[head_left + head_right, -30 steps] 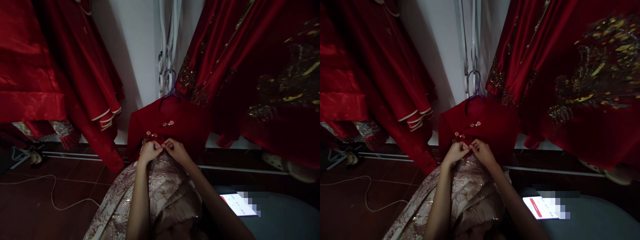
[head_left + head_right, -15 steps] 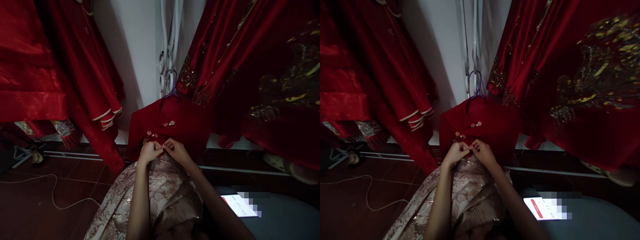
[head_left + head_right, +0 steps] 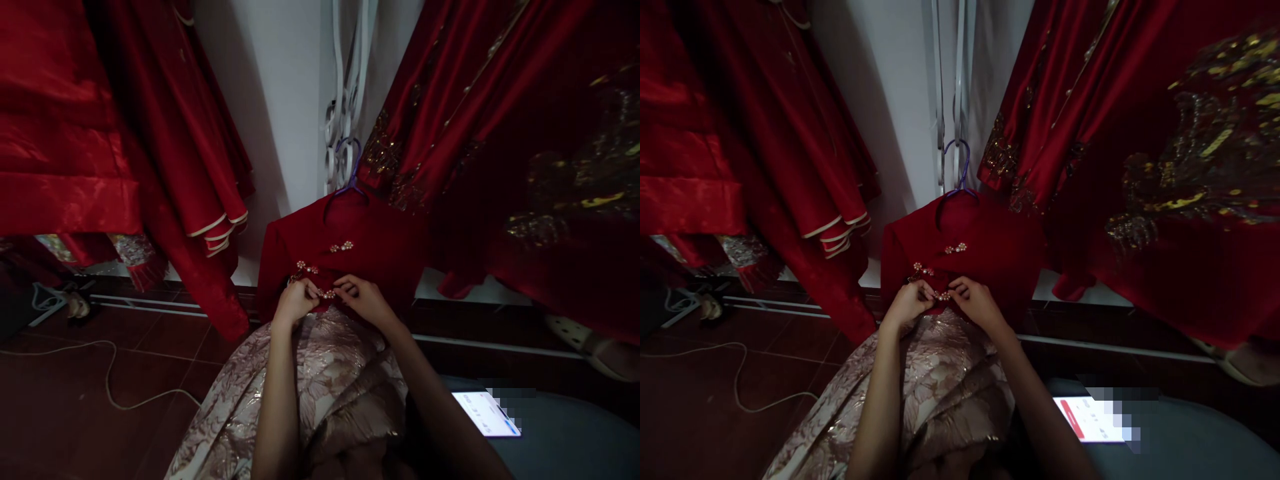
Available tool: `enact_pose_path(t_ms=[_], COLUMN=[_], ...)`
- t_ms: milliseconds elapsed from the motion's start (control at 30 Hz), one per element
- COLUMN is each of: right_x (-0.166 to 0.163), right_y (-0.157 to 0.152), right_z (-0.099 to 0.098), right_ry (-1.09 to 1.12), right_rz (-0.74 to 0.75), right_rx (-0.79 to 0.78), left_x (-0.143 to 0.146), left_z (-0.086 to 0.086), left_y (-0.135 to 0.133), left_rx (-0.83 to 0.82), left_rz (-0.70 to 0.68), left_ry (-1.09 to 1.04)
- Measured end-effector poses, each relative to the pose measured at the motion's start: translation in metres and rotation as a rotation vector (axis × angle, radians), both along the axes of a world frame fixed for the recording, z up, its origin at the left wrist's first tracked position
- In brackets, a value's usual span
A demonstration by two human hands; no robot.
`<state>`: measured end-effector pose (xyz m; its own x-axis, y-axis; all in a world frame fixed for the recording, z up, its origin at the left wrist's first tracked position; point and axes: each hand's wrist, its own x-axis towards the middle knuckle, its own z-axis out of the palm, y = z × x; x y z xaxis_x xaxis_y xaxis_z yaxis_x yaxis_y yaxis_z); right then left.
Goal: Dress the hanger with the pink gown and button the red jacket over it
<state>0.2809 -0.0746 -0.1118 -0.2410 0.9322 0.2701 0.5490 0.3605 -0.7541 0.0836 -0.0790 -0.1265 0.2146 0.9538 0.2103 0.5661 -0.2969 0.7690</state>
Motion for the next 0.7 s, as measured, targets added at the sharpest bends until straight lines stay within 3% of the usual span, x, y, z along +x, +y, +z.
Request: enact_pose_path(t_ms=[300,700], right_x=[0.016,0.008], right_y=[-0.008,-0.002], right_z=[0.029,0.007], right_ry=[0.06,0.0], right_rz=[-0.067,0.078], right_rx=[0.074,-0.037], left_x=[-0.003,0.007], left_z=[0.006,0.008], left_y=[-0.002,-0.002], left_rx=[0.013,0.072], left_rz=[-0.046,-0.012], left_ry=[-0.021,0.012])
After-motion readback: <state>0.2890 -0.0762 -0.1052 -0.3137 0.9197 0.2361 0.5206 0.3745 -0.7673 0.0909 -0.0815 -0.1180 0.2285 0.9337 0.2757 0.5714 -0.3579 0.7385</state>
